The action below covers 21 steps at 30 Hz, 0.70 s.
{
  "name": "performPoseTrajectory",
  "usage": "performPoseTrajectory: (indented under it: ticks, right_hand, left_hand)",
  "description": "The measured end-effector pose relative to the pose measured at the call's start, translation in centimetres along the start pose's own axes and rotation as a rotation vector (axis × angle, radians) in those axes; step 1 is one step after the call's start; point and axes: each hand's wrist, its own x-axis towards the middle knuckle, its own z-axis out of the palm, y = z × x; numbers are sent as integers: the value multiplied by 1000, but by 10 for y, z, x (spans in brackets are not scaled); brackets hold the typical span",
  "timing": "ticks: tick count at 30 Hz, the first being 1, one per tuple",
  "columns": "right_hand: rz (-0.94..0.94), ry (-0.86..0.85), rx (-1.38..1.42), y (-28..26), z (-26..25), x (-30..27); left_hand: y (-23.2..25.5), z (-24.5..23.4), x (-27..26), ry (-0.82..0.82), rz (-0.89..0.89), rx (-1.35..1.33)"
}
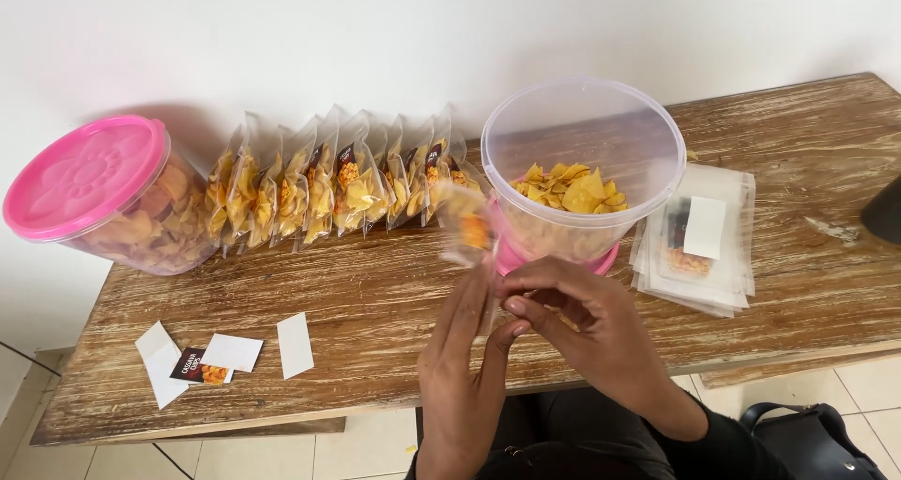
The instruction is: Packing cassava chips into small plastic bags from a larger container and organizing them on a table.
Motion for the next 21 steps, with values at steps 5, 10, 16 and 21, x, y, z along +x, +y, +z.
performPoseTrajectory:
  ticks: [5,10,16,21]
  right_hand:
    - [33,36,182,11,-11,-11]
    - [83,55,177,6,-19,-16]
    - [110,102,168,5,-24,-21]
    - [123,166,91,1,-25,-25]
  left_hand:
    - [16,-5,11,-110,-4,-291]
    - [22,-5,17,-182,-193,-638]
    - [29,3,16,-194,-212,-743]
    - [39,14,14,-126,-97,-587]
